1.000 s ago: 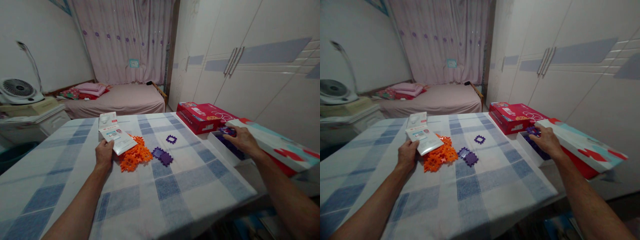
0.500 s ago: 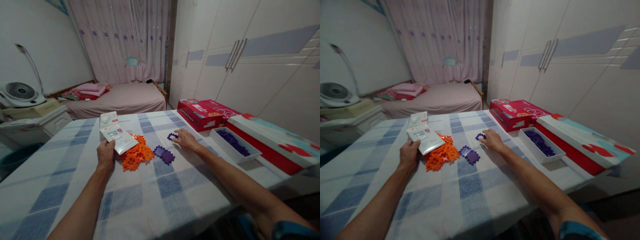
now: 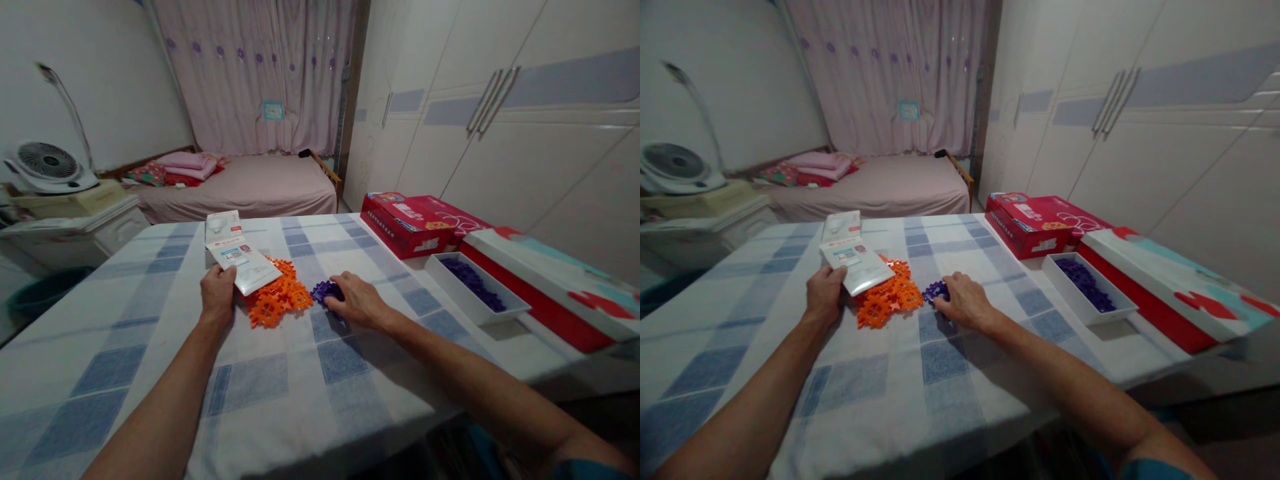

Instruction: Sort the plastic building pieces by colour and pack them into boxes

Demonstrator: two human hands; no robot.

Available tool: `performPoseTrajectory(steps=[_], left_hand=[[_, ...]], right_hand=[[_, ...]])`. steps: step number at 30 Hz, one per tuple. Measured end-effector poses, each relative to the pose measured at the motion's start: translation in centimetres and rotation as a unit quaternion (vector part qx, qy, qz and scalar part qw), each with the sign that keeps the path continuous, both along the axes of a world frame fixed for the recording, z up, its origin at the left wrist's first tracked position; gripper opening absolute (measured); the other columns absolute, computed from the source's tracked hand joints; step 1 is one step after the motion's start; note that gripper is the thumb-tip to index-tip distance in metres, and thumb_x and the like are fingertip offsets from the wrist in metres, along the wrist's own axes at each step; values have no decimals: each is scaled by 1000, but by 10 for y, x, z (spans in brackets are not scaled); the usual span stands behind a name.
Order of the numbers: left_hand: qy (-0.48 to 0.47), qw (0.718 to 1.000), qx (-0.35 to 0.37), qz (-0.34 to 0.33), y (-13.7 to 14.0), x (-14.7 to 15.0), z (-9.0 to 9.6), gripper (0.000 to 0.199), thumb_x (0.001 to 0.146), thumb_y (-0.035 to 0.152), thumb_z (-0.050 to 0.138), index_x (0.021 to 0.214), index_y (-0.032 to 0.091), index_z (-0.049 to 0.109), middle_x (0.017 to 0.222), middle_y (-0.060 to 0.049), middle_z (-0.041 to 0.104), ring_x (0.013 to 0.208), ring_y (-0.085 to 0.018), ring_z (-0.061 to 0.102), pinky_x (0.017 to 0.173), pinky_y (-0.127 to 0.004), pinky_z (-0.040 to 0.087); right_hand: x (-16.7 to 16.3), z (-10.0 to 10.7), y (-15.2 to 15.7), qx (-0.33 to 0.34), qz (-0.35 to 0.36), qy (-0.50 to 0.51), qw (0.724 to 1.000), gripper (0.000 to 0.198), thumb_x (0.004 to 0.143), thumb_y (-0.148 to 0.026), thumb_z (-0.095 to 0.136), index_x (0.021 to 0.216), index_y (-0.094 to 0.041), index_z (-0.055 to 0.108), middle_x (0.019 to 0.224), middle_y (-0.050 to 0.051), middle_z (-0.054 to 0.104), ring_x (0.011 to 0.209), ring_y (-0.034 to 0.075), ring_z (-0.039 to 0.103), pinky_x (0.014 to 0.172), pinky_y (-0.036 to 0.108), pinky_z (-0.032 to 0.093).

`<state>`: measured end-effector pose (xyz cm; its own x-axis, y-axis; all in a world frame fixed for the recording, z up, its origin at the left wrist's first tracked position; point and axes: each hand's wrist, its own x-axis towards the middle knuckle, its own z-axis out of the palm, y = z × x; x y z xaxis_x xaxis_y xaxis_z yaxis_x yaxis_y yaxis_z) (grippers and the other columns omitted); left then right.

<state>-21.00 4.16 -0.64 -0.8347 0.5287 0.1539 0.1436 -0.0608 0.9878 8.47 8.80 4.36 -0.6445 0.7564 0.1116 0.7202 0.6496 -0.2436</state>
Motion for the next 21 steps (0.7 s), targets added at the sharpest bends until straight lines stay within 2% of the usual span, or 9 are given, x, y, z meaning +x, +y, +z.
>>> performPoseTrajectory(steps=[3,5,9,14,18,21], left_hand=[[7,1000,-6,-1,0,-2,-1,32,61,34,60,84,13,67,84,-7,69,74,-20,64,68,-32,54],[15,1000,-16,2,0,-3,-2,32,61,36,59,82,13,67,84,-7,69,74,-21,64,68,-32,54],[13,1000,-13,0,1,-5,-3,33,60,37,60,82,14,66,85,-8,69,76,-22,64,67,-32,54],[-11,1000,-10,3,0,0,1,32,60,36,60,82,14,65,83,-7,68,72,-20,63,67,-32,54],[3,1000,-15,11,-2,0,2,27,61,33,61,80,14,66,80,-5,68,71,-20,62,68,-32,53],[2,1000,-17,10,-3,-2,1,29,62,33,62,83,15,66,83,-6,68,73,-20,62,69,-33,53]], right_hand=[[-10,-8,-11,46,-14,-22,999,50,80,-53,56,113,-15,58,108,15,58,99,28,55,78,36,46],[-14,-12,-10,49,-22,-30,998,46,80,-50,55,109,-14,59,105,15,58,97,28,56,76,36,47],[-16,-14,0,15,-36,-36,999,34,79,-42,55,98,-14,62,100,14,59,89,25,59,71,33,47],[-7,-14,11,-29,-36,19,999,38,73,-41,62,101,-16,63,101,10,62,88,22,61,74,29,46],[14,-1,16,-77,-50,104,990,41,71,-38,65,106,-15,64,104,9,64,93,21,60,81,28,46],[49,21,25,-45,-99,165,980,41,73,-38,63,108,-15,64,104,9,65,93,21,61,83,30,47]])
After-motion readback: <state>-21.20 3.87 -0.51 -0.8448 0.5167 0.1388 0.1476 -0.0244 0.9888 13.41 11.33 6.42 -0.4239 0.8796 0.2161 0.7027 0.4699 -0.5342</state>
